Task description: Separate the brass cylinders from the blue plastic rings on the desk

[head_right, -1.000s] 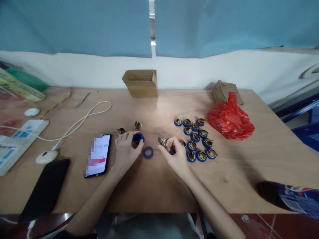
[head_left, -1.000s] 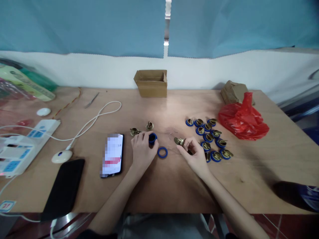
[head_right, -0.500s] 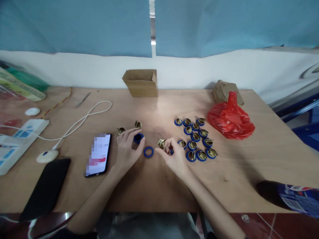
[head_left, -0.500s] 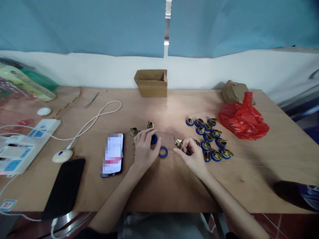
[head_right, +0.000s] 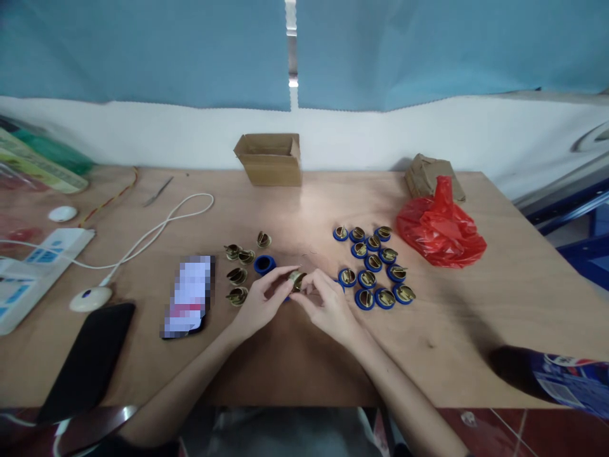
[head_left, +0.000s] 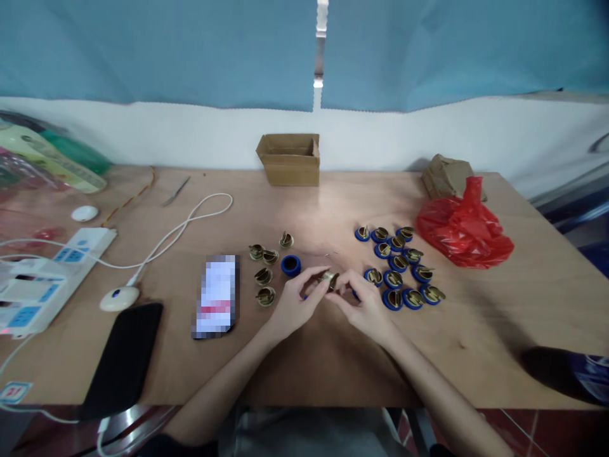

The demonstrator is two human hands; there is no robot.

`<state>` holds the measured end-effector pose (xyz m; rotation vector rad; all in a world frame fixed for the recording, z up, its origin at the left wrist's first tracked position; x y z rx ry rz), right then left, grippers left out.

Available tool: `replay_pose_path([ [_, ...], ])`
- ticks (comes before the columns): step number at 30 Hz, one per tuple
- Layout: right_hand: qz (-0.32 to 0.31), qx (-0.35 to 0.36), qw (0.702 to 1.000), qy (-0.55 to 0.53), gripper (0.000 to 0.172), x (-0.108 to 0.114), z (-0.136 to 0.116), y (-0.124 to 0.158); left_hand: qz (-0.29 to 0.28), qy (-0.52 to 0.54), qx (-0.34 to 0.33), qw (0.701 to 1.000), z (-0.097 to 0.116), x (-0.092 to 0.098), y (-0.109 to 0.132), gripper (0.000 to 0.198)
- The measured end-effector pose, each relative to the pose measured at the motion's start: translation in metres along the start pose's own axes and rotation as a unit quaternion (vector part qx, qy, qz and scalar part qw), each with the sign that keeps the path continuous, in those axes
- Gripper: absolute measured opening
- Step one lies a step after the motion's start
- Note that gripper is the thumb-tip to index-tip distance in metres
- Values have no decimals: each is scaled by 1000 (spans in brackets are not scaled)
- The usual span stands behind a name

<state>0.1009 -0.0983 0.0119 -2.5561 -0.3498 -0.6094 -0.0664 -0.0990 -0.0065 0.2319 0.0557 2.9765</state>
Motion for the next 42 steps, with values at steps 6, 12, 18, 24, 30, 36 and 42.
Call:
replay_pose_path([
  [6,0,7,1000,-8,12,2,-2,0,2,42,8,999,0,0,-1,26],
  [12,-18,-33,999,-22,21,1,-1,2,-14,27,6,1000,1,-5,1,27],
  [18,-22,-1,999,25,29,-1,-1,0,-23,-15,11,1000,1,-7,2,28],
  [24,-18,26,998,49,29,-2,-1,2,-20,-25,8,999,-2,-7,3,28],
  [30,0,-21,999,-35,36,0,-1,3,18,-8,12,1000,-4,-1,0,27],
  [36,69,-36,994,82,27,17,6,-1,81,-26,-56,995,-2,8,-4,23],
  [42,-12,72,958,276,24,19,15,-6,52,-224,-228,946,11,14,2,29],
])
Point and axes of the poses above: each hand's wrist, its own y-axis away from the middle knuckle, its own x-axis out of the back of the hand, z = x × y, the point moved 2 cm from there along -y, towards the middle knuckle, and after that the axes turned 6 degrees about x, right-handed, at the moved point
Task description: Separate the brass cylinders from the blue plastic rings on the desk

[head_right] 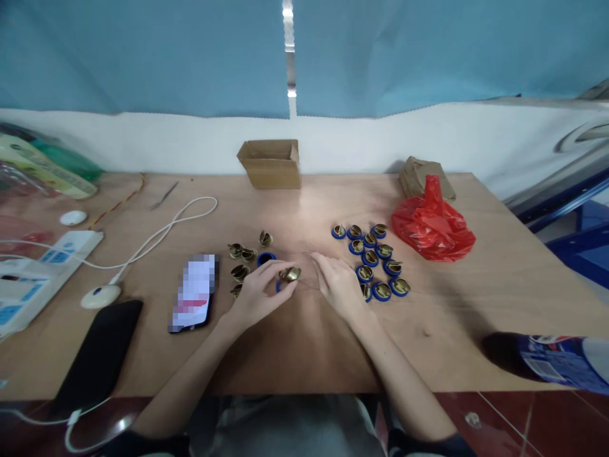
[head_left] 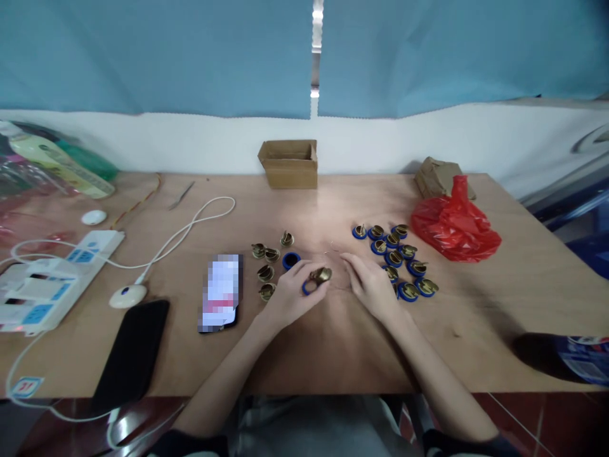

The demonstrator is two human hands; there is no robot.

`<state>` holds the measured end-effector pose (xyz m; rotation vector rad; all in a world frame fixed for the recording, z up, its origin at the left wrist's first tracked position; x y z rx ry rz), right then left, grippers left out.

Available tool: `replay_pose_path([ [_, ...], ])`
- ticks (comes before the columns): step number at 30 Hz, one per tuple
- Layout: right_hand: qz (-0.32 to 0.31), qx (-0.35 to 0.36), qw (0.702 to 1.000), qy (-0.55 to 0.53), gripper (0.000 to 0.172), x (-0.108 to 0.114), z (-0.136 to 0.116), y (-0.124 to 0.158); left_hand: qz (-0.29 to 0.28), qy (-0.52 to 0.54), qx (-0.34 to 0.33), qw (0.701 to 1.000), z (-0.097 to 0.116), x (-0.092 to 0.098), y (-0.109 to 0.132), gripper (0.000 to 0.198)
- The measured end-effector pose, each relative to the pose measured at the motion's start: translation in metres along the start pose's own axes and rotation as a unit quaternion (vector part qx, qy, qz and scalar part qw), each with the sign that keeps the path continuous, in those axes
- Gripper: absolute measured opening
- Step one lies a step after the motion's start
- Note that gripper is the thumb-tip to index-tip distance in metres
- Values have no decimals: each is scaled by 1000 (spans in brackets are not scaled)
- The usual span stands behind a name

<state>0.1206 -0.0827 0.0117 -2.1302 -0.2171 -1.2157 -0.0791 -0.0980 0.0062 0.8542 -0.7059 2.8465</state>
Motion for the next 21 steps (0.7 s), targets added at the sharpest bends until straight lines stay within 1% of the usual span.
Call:
replay_pose_path([
  [2,-55,14,997,51,27,-1,-1,-3,-26,-37,-37,998,4,3,4,31],
  [5,-134,28,985,104,25,-1,-3,-11,-69,-95,-52,992,10,8,17,34],
  [8,-164,30,979,117,21,-1,-2,-22,-110,-153,-30,982,13,12,34,33],
  [11,-173,28,979,106,21,-7,8,-36,-129,-193,11,973,8,17,54,32],
  [13,-177,29,979,97,18,-12,17,-45,-129,-213,32,968,2,21,65,29],
  [16,-174,15,980,98,19,-22,30,-56,-116,-240,42,963,-9,24,76,24],
  [18,-164,-7,980,112,21,-26,33,-59,-92,-262,36,960,-15,25,80,24],
  [21,-137,-37,980,141,24,-26,29,-58,-44,-297,20,954,-15,26,80,28],
])
Point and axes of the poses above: each hand's wrist, its own y-axis away from the middle knuckle, its own x-axis out of the back of the hand, z = x × y, the point moved 2 cm from there along -y, towards the middle knuckle, and after that the axes turned 6 degrees about x, right-handed, at the moved point
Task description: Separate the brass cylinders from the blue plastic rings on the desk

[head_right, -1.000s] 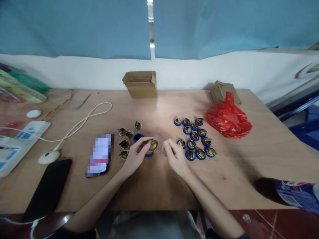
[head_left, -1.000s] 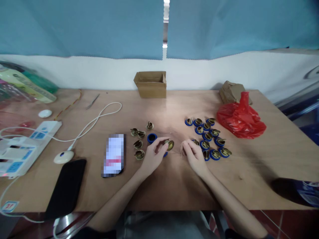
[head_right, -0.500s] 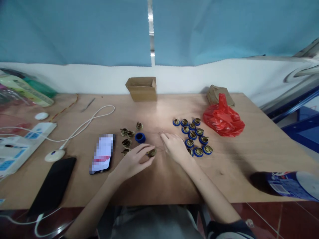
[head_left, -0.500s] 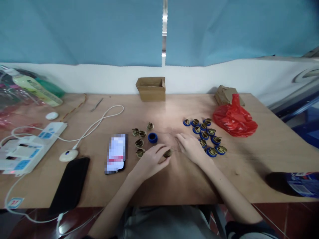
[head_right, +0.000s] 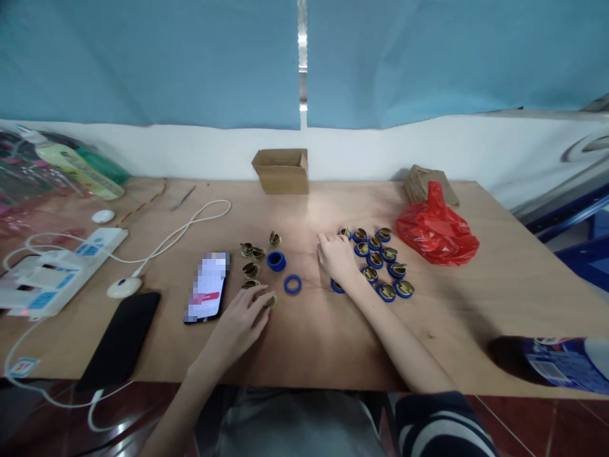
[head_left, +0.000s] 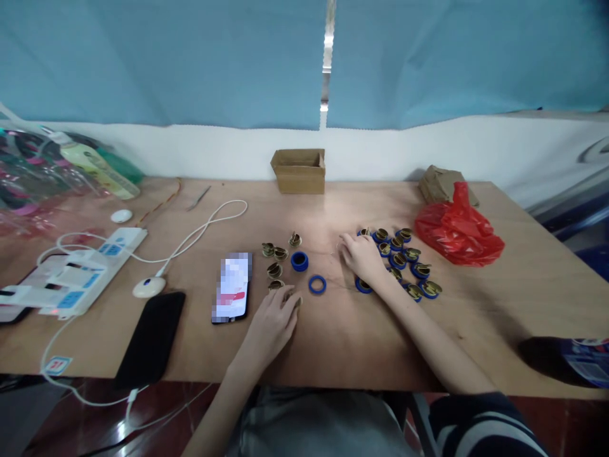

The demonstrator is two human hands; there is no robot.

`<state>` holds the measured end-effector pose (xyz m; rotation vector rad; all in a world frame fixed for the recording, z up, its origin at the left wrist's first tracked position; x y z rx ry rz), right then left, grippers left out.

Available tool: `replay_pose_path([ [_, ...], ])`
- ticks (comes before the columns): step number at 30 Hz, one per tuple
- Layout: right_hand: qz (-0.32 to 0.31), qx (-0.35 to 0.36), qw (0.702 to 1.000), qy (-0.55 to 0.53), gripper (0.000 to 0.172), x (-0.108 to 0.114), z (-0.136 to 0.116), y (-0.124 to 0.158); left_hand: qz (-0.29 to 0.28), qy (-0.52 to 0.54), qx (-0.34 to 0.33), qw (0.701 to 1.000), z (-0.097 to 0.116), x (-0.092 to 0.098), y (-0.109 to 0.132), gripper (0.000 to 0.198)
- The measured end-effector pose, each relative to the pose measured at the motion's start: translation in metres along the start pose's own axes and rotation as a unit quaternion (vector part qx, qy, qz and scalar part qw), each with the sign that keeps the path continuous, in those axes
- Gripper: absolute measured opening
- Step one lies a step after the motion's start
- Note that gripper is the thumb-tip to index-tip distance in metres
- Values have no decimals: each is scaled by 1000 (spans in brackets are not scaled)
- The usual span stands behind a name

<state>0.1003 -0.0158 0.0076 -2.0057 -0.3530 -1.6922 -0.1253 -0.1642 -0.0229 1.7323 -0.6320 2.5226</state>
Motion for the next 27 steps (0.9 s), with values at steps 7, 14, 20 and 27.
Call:
replay_pose_path([
  [7,19,0,1000,7,19,16,-5,32,53,-38,6,998,25,4,-25,33],
  [14,40,29,996,-69,13,32,27,66,-43,-83,-1,996,32,-25,-64,10],
  [20,-8,21,996,-85,29,30,24,80,-29,-87,11,996,27,-32,-75,14],
  [27,-15,44,998,-51,26,22,15,80,2,5,38,999,19,-16,-75,14],
])
Point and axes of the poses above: each hand's wrist, its own y-axis away from the middle knuckle, its own x-axis out of the back of the hand, z = x × y, the point moved 2 cm from there along -y, towards the middle knuckle, and after that the axes turned 6 degrees about x, right-handed, at the moved point
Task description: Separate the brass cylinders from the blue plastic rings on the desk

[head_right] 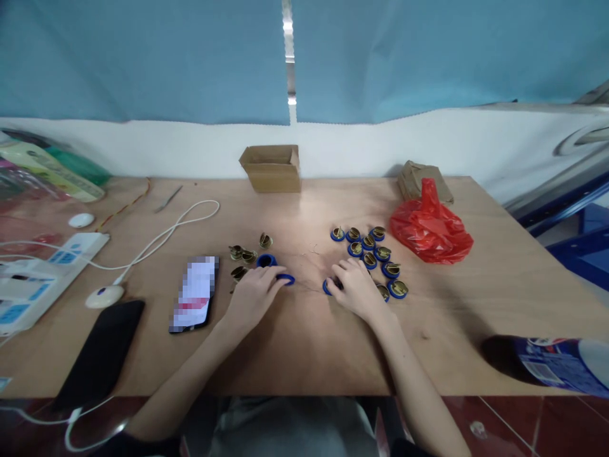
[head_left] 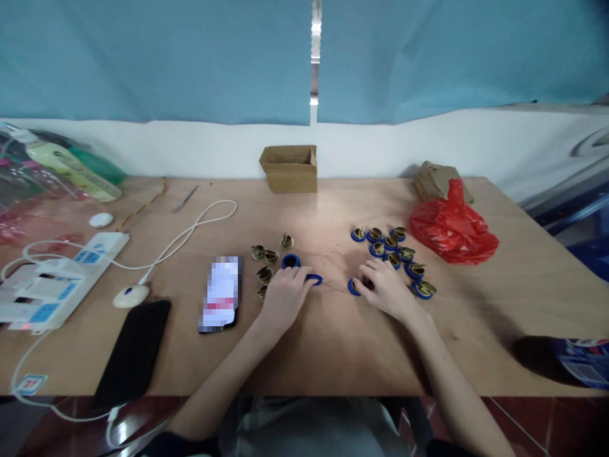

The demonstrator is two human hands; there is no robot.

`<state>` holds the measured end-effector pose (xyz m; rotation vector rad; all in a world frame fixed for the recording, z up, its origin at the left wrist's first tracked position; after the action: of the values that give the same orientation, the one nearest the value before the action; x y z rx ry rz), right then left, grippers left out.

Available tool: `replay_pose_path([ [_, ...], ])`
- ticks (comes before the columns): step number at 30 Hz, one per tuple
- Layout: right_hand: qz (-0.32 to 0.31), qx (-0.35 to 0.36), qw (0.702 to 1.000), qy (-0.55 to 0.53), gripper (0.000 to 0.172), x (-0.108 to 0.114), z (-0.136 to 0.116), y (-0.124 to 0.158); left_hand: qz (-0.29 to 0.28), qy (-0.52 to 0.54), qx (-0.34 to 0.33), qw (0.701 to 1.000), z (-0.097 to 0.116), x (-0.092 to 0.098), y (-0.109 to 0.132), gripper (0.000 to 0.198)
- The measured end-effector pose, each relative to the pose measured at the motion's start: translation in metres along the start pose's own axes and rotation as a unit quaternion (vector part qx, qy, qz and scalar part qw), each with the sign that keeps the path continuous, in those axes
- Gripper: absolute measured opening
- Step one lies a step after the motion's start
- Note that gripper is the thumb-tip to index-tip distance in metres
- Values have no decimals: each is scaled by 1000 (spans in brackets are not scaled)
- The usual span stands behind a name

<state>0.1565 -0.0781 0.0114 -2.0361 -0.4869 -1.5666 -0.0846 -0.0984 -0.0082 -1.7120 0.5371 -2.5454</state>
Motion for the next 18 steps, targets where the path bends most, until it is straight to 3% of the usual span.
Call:
replay_pose_path([
  [3,6,2,1000,4,26,-2,1,0,17,91,72,993,-17,14,-7,17],
  [7,9,5,1000,4,27,-4,1,0,16,121,128,984,-37,29,-18,12],
  [11,14,9,1000,3,27,-6,1,0,42,106,133,985,-45,33,-27,17],
  [18,23,6,1000,2,28,-6,1,1,52,43,117,991,-50,21,-39,20],
])
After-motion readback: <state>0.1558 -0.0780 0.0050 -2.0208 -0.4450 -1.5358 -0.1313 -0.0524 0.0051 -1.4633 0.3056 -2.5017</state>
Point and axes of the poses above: each hand's wrist, its own y-axis away from the middle knuckle, its own x-axis out of the back of the hand, z = x × y, the point moved 2 cm from there along -y, towards the middle knuckle, and after that the axes turned 6 degrees about x, right-handed, at the moved point
